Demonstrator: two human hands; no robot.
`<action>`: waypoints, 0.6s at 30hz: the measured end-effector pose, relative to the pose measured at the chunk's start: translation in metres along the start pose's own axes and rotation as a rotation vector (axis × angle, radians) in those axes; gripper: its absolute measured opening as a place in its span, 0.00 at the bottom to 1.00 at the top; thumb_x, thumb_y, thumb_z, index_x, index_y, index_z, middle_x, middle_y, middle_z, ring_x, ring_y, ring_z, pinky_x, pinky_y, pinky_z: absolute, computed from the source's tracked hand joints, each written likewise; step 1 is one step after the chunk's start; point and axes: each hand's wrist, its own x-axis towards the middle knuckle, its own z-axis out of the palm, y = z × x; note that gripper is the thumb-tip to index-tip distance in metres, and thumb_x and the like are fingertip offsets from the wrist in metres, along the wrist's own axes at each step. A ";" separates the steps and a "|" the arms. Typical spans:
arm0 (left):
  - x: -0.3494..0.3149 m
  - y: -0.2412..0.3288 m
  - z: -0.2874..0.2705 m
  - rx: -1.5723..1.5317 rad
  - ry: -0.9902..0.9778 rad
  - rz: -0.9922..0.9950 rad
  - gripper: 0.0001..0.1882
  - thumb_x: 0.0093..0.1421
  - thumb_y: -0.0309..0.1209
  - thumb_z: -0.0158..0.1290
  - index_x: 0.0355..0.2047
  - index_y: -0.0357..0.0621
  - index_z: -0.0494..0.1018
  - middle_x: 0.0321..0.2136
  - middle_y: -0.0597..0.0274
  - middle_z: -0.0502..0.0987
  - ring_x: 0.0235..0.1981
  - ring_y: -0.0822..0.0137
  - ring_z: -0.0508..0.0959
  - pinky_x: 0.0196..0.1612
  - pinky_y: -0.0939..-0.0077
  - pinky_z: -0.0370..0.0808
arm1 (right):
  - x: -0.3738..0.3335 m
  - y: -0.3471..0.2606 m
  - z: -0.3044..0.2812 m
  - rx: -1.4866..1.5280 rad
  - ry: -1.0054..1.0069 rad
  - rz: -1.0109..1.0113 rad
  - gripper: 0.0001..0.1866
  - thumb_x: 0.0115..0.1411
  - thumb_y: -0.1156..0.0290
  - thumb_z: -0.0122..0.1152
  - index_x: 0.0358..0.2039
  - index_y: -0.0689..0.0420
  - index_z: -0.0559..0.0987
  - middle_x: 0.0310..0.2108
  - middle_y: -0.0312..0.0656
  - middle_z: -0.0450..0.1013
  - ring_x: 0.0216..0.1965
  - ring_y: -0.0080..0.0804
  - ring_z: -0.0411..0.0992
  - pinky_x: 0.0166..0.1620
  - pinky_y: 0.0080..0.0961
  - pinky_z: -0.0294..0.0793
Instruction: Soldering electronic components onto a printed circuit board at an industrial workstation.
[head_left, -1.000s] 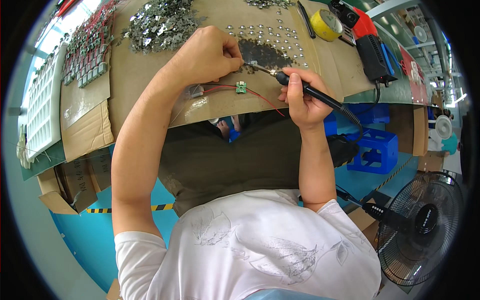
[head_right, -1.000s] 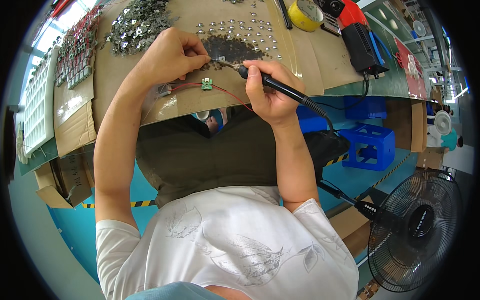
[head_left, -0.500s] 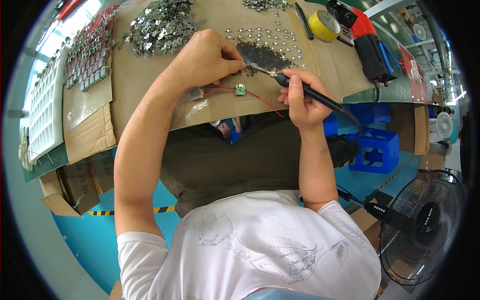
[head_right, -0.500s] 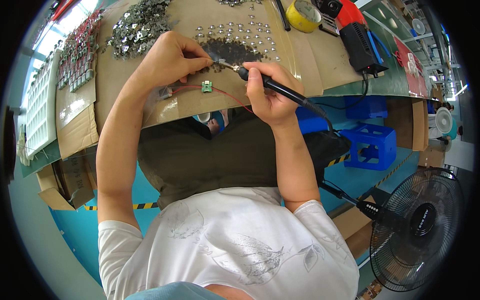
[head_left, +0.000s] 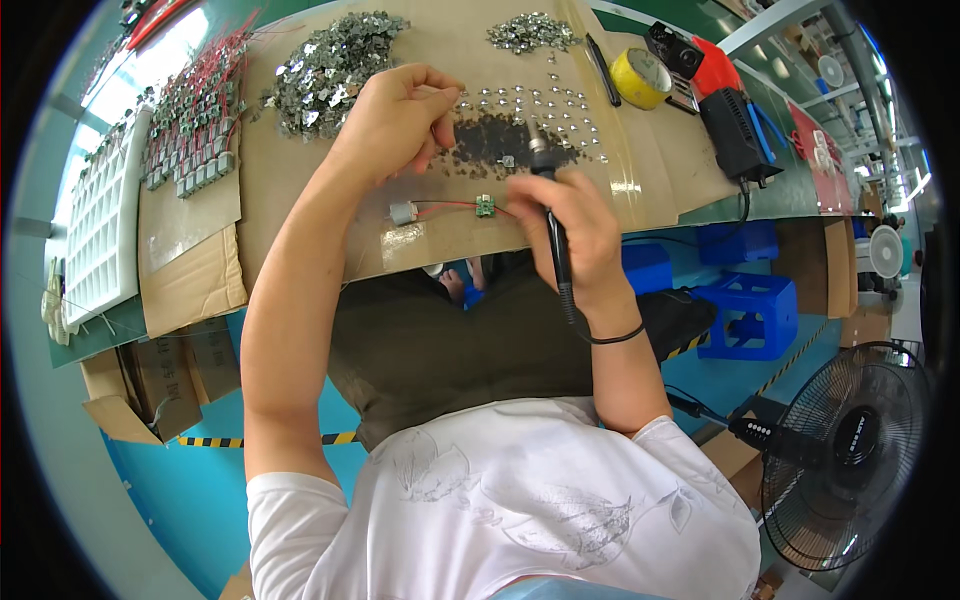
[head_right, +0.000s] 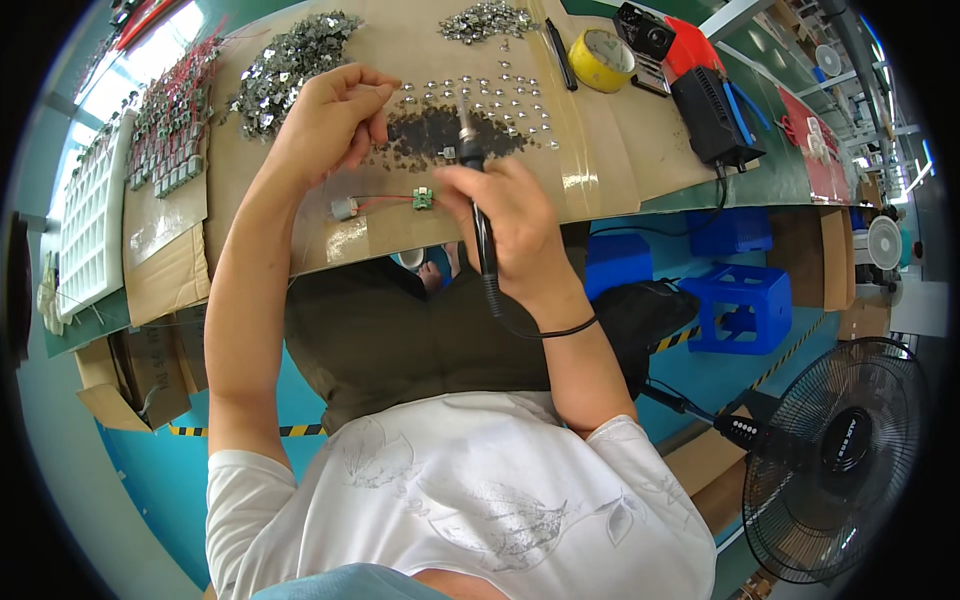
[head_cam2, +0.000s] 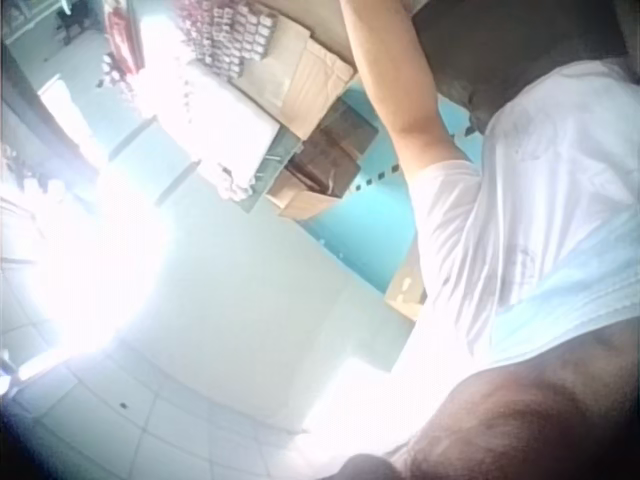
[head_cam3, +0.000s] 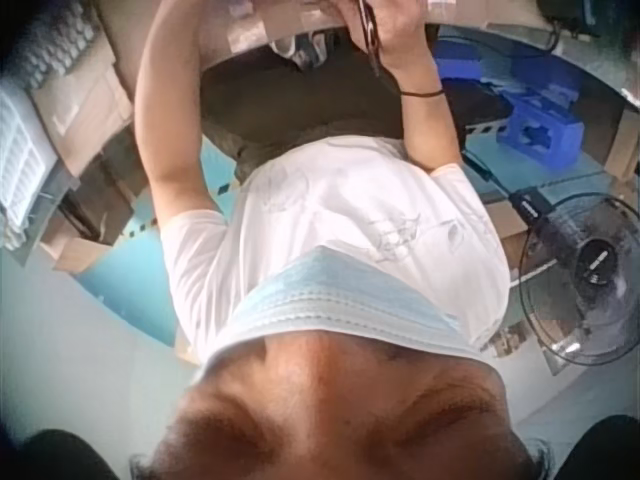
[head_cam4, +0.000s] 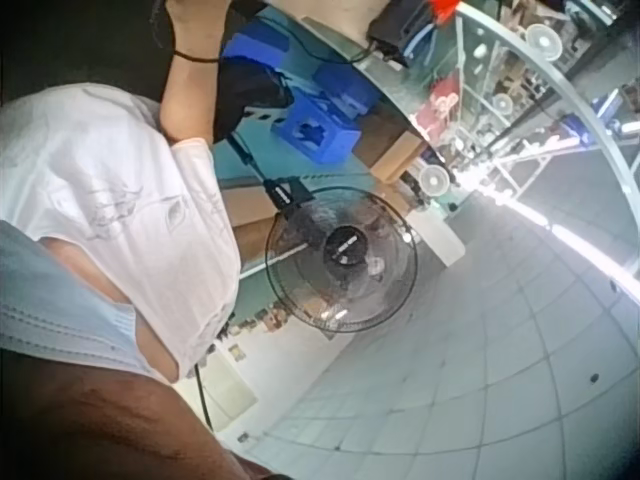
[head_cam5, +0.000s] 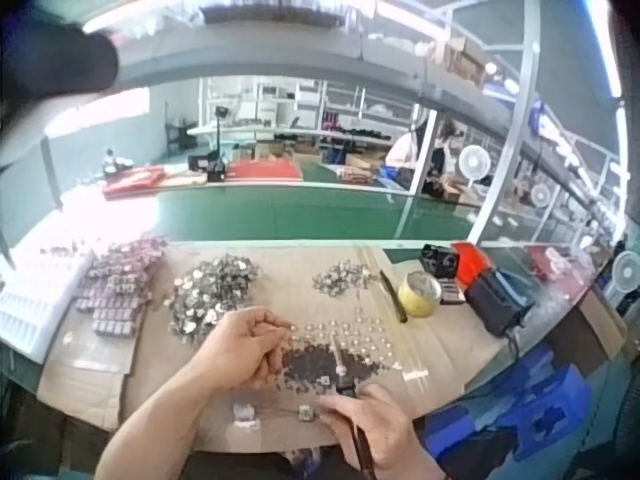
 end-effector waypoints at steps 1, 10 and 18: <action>-0.001 0.002 0.000 -0.035 -0.001 0.015 0.13 0.70 0.29 0.50 0.48 0.38 0.79 0.21 0.64 0.79 0.12 0.78 0.71 0.12 0.82 0.59 | 0.001 -0.002 0.000 -0.001 -0.018 -0.030 0.20 0.50 0.87 0.73 0.43 0.58 0.82 0.33 0.44 0.82 0.32 0.39 0.77 0.36 0.30 0.77; -0.006 -0.005 -0.003 0.115 -0.432 0.212 0.12 0.58 0.21 0.59 0.43 0.33 0.84 0.30 0.59 0.85 0.25 0.75 0.80 0.25 0.78 0.76 | 0.003 -0.004 0.009 -0.014 0.020 -0.023 0.24 0.51 0.87 0.73 0.48 0.58 0.80 0.31 0.41 0.82 0.32 0.37 0.79 0.36 0.30 0.78; -0.006 -0.001 -0.005 0.251 -0.476 0.164 0.13 0.56 0.27 0.66 0.42 0.38 0.86 0.25 0.61 0.85 0.22 0.76 0.79 0.19 0.77 0.73 | 0.005 0.004 0.016 0.112 0.061 0.000 0.25 0.53 0.87 0.70 0.53 0.58 0.79 0.34 0.44 0.80 0.34 0.41 0.78 0.38 0.33 0.78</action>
